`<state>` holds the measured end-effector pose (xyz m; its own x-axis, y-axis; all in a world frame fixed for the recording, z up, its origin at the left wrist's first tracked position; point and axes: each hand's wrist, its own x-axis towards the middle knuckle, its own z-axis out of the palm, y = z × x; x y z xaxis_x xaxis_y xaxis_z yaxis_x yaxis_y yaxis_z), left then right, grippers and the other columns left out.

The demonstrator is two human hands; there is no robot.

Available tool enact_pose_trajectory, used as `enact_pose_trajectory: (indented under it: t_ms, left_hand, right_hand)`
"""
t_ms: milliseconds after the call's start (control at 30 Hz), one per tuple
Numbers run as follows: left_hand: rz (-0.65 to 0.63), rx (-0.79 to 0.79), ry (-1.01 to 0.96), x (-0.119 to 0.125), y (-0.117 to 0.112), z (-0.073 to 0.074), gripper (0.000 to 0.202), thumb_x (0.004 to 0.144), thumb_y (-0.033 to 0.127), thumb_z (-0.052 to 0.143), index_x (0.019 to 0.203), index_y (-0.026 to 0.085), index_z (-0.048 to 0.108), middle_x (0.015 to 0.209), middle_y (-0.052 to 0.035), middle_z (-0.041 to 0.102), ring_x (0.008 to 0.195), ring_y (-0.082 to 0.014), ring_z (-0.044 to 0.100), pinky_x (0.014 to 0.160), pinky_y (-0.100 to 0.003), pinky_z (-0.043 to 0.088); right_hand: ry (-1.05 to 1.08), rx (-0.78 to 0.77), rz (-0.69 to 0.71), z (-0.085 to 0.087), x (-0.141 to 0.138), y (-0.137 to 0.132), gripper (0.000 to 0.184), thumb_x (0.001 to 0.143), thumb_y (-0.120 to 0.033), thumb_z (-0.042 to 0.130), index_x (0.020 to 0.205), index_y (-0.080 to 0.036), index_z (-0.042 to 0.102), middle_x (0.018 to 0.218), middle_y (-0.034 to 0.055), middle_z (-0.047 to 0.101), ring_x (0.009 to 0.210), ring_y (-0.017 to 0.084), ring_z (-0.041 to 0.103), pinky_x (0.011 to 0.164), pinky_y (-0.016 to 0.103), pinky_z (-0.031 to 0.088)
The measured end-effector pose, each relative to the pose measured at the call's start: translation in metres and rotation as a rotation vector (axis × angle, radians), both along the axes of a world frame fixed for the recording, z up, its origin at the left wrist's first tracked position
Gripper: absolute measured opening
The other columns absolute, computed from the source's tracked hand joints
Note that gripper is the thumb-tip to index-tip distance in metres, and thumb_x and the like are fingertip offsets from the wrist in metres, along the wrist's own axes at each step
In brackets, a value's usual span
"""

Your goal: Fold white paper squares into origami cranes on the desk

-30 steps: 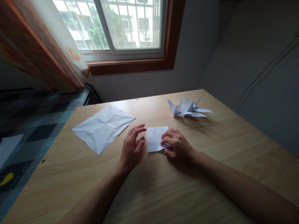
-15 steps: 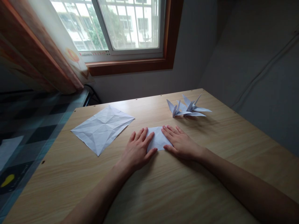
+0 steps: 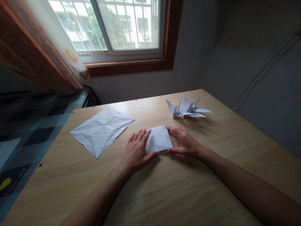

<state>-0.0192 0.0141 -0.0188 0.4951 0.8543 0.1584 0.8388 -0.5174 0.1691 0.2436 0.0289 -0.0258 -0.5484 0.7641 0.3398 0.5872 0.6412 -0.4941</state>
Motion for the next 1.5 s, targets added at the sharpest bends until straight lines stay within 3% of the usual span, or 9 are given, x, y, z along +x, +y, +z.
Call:
enact_pose_trajectory:
  t_ms: [167,333,433,600,767,933,1133,1367,1500]
  left_hand:
    - [-0.009,0.004,-0.021,0.0,0.0,0.0,0.085,0.081,0.068,0.053,0.145,0.014,0.035,0.148,-0.0192,0.042,0.139,-0.0353,0.035,0.113,-0.055,0.027]
    - [0.008,-0.016,-0.03,0.001,0.0,0.001,0.082,0.082,0.066,0.053,0.144,0.015,0.035,0.148,-0.0181,0.043,0.139,-0.0343,0.035,0.113,-0.055,0.026]
    - [0.02,-0.032,-0.045,0.002,0.0,0.003,0.079,0.083,0.062,0.055,0.143,0.015,0.035,0.147,-0.0179,0.044,0.138,-0.0339,0.036,0.113,-0.054,0.027]
    - [0.014,-0.038,-0.099,0.001,-0.002,0.006,0.078,0.083,0.062,0.055,0.143,0.018,0.034,0.146,-0.017,0.045,0.138,-0.0334,0.037,0.113,-0.054,0.026]
    - [0.001,-0.063,-0.142,0.0,-0.002,0.008,0.088,0.077,0.067,0.059,0.144,0.016,0.031,0.144,-0.0194,0.046,0.136,-0.0354,0.039,0.113,-0.055,0.026]
    - [0.0,-0.059,-0.175,0.0,0.0,0.007,0.085,0.077,0.059,0.064,0.144,0.017,0.032,0.141,-0.0174,0.048,0.133,-0.0356,0.041,0.111,-0.054,0.029]
    - [0.029,-0.03,-0.211,0.001,0.0,0.007,0.066,0.091,0.052,0.048,0.143,0.016,0.032,0.135,-0.0169,0.052,0.126,-0.0326,0.047,0.106,-0.051,0.034]
    - [-0.025,-0.037,-0.19,-0.003,0.003,0.004,0.1,0.069,0.069,0.068,0.146,0.019,0.028,0.136,-0.017,0.048,0.125,-0.0357,0.045,0.106,-0.052,0.033]
    - [-0.002,-0.027,-0.225,-0.003,0.004,0.003,0.097,0.072,0.065,0.067,0.147,0.018,0.026,0.128,-0.0163,0.051,0.119,-0.0348,0.049,0.103,-0.053,0.037]
  right_hand:
    - [0.173,-0.059,-0.051,0.002,-0.004,-0.003,0.054,0.079,-0.028,0.064,0.129,-0.018,0.048,0.125,0.014,0.06,0.116,0.03,0.056,0.098,0.049,0.043]
    - [0.254,0.002,-0.33,0.001,-0.02,-0.009,0.012,0.08,-0.024,0.063,0.087,-0.018,0.056,0.086,0.0066,0.064,0.079,0.023,0.061,0.074,0.037,0.05]
    - [0.131,0.153,-0.208,0.0,-0.029,-0.012,0.016,0.083,-0.023,0.063,0.07,-0.019,0.054,0.076,0.006,0.063,0.075,0.022,0.059,0.071,0.035,0.048]
    - [-0.037,0.29,0.066,-0.001,-0.039,-0.014,0.011,0.09,-0.021,0.056,0.088,-0.016,0.065,0.092,0.0106,0.07,0.088,0.024,0.062,0.083,0.036,0.049]
    - [-0.181,0.238,0.222,-0.004,-0.049,-0.009,0.02,0.09,-0.023,0.051,0.102,-0.015,0.065,0.107,0.0145,0.069,0.101,0.027,0.061,0.095,0.043,0.046]
    - [-0.218,0.187,0.266,-0.002,-0.055,-0.004,0.032,0.085,-0.022,0.055,0.116,-0.013,0.058,0.127,0.0183,0.056,0.122,0.031,0.047,0.107,0.05,0.036]
    - [-0.193,0.079,0.277,0.008,-0.051,-0.007,0.043,0.078,-0.025,0.062,0.119,-0.012,0.055,0.124,0.0183,0.052,0.114,0.032,0.05,0.102,0.048,0.041]
    - [-0.054,0.084,0.319,0.005,-0.048,-0.003,0.035,0.082,-0.037,0.06,0.107,-0.014,0.053,0.12,0.0179,0.053,0.108,0.031,0.053,0.092,0.046,0.047]
    - [-0.043,0.075,0.325,0.005,-0.046,-0.003,0.026,0.08,-0.033,0.062,0.098,-0.016,0.054,0.109,0.0144,0.056,0.099,0.028,0.055,0.089,0.043,0.048]
